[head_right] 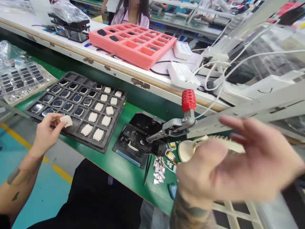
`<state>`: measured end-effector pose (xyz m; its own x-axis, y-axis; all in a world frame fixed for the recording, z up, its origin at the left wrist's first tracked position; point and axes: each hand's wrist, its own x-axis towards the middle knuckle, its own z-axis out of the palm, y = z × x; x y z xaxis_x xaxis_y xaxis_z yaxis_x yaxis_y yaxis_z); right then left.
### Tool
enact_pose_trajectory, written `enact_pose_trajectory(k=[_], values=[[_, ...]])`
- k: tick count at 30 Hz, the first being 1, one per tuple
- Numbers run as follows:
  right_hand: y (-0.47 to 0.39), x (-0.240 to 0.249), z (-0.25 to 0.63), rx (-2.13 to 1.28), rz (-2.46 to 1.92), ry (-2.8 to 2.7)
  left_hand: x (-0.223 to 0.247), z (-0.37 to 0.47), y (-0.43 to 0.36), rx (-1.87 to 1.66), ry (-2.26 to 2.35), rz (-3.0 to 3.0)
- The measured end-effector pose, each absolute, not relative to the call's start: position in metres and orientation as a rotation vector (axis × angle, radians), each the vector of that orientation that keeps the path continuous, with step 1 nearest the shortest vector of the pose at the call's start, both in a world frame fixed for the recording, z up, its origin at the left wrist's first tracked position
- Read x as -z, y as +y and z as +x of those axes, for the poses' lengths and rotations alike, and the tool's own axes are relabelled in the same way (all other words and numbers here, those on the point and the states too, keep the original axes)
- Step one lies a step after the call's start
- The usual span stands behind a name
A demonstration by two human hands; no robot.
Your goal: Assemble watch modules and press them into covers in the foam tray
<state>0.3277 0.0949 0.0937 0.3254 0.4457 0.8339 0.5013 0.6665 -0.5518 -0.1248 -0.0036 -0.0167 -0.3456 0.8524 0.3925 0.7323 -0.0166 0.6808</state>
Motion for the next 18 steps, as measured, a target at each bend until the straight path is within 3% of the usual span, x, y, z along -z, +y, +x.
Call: enact_pose_trajectory(k=[5,8,11,18], values=[[0.100,-0.150,0.296,-0.609,-0.982,-1.520,0.021,-0.121,0.009,-0.693,2.280,2.126],[0.073,-0.149,0.266,-0.220,-0.897,-1.472,0.013,-0.111,0.018,-0.610,2.428,2.132],[0.045,-0.109,0.248,0.142,-0.743,-1.521,0.001,-0.116,0.041,-0.403,2.470,2.109],[0.005,-0.020,0.266,0.283,-0.940,-1.588,-0.014,-0.121,0.090,0.337,2.547,1.956]])
